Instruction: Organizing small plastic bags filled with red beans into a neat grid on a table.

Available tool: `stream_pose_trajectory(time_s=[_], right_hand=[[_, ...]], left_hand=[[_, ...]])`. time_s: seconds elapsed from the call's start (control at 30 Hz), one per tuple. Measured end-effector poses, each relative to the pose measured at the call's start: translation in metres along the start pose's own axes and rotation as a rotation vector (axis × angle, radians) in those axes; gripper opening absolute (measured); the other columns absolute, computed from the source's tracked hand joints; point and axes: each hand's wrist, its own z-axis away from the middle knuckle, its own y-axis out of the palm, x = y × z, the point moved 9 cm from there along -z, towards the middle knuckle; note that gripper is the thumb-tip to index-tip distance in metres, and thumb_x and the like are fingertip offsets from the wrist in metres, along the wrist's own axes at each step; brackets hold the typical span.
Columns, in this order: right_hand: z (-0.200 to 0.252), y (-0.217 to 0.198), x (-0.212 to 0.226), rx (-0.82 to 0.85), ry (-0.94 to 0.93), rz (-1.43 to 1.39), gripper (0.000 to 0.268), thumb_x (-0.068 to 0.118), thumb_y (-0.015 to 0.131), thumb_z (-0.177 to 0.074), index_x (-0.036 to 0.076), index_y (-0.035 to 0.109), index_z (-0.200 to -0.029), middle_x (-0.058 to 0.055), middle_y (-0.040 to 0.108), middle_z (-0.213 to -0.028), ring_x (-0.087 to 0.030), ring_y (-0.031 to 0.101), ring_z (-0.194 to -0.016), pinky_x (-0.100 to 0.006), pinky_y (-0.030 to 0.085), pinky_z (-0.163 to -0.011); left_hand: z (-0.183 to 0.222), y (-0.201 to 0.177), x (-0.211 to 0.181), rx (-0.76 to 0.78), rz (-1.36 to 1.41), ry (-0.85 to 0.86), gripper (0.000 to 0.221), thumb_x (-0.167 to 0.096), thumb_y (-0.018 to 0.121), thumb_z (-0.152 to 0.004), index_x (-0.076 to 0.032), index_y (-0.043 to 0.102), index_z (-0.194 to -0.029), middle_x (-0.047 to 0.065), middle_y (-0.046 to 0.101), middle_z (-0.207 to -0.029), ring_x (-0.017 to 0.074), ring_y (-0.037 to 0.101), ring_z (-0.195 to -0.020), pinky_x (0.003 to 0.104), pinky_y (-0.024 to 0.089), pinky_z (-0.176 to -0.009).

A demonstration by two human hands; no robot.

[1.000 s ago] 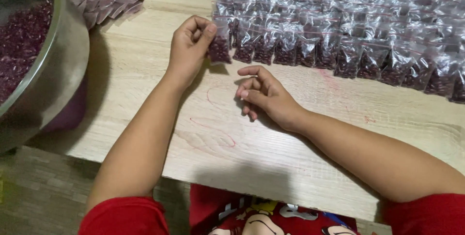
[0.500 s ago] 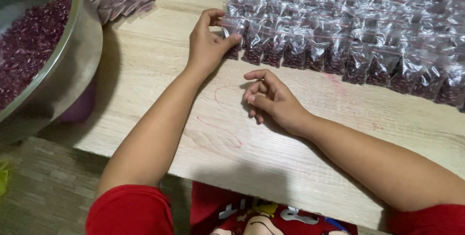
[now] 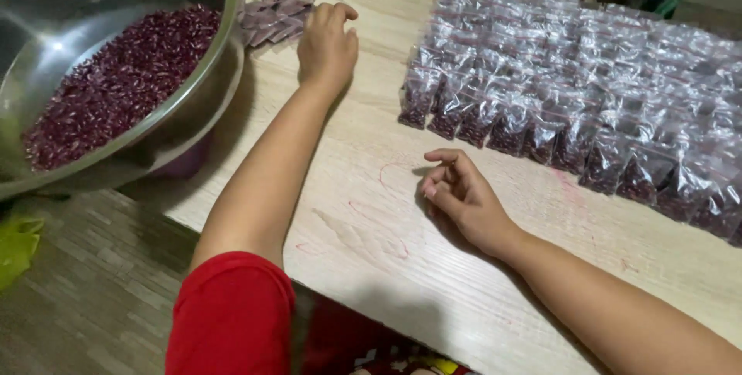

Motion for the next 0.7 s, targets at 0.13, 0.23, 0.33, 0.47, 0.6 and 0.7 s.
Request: stream_pose_trajectory(time_s=[0.13, 0.23, 0.33, 0.47, 0.6, 0.7], right_hand=[[-0.005, -0.001, 0.0, 0.018, 0.001, 0.05, 0.041, 0.004, 0.058, -0.099, 0.006, 0.045, -0.138, -0.008, 0.062, -0.093, -0.016, 0.06, -0.071, -0.028, 0.053, -0.059], [-0.007, 0.003, 0.004, 0.078, -0.035, -0.103, 0.039, 0.0, 0.053, -0.101, 0.004, 0.042, -0.138, -0.01, 0.059, -0.089, -0.014, 0.053, -0.055, -0.024, 0.048, -0.037], [-0.007, 0.004, 0.003, 0.105, -0.058, -0.123, 0.036, 0.005, 0.054, -0.102, 0.004, 0.044, -0.136, -0.008, 0.058, -0.089, -0.014, 0.053, -0.058, -0.024, 0.047, -0.04], [-0.008, 0.004, 0.005, 0.117, -0.051, -0.085, 0.032, 0.006, 0.055, -0.102, 0.005, 0.046, -0.133, -0.007, 0.058, -0.085, -0.013, 0.051, -0.055, -0.023, 0.046, -0.039], [-0.008, 0.004, -0.002, 0.1, -0.004, -0.097, 0.031, 0.004, 0.056, -0.101, 0.004, 0.048, -0.131, -0.007, 0.058, -0.085, -0.012, 0.048, -0.05, -0.023, 0.041, -0.037], [-0.007, 0.003, -0.007, 0.081, 0.025, -0.073, 0.031, 0.005, 0.057, -0.101, 0.002, 0.05, -0.13, -0.008, 0.059, -0.085, -0.011, 0.048, -0.048, -0.023, 0.041, -0.039]], left_hand=[[-0.042, -0.007, 0.043, 0.015, -0.248, -0.094, 0.031, -0.004, 0.066, -0.087, -0.023, 0.069, -0.112, 0.003, 0.066, -0.117, 0.0292, 0.056, -0.107, 0.045, 0.046, -0.081], [-0.055, 0.009, 0.076, 0.197, -0.406, -0.168, 0.044, 0.002, 0.067, -0.086, -0.01, 0.066, -0.128, 0.013, 0.064, -0.13, 0.0327, 0.054, -0.115, 0.048, 0.045, -0.093], [-0.06, 0.044, 0.115, 0.241, -0.529, -0.083, 0.028, -0.003, 0.076, -0.078, -0.011, 0.075, -0.106, 0.014, 0.07, -0.11, 0.0387, 0.064, -0.1, 0.053, 0.049, -0.079], [-0.069, 0.059, 0.142, 0.069, -0.744, 0.049, 0.019, 0.003, 0.072, -0.074, -0.013, 0.079, -0.082, 0.008, 0.071, -0.079, 0.0318, 0.069, -0.073, 0.044, 0.055, -0.056], [-0.071, 0.059, 0.154, -0.015, -0.86, 0.132, 0.017, 0.002, 0.075, -0.07, -0.015, 0.074, -0.069, 0.002, 0.068, -0.066, 0.0265, 0.066, -0.067, 0.041, 0.05, -0.054], [-0.075, 0.055, 0.149, 0.054, -0.857, 0.109, 0.022, 0.001, 0.08, -0.078, -0.014, 0.07, -0.065, 0.0, 0.062, -0.059, 0.02, 0.059, -0.06, 0.036, 0.047, -0.054]])
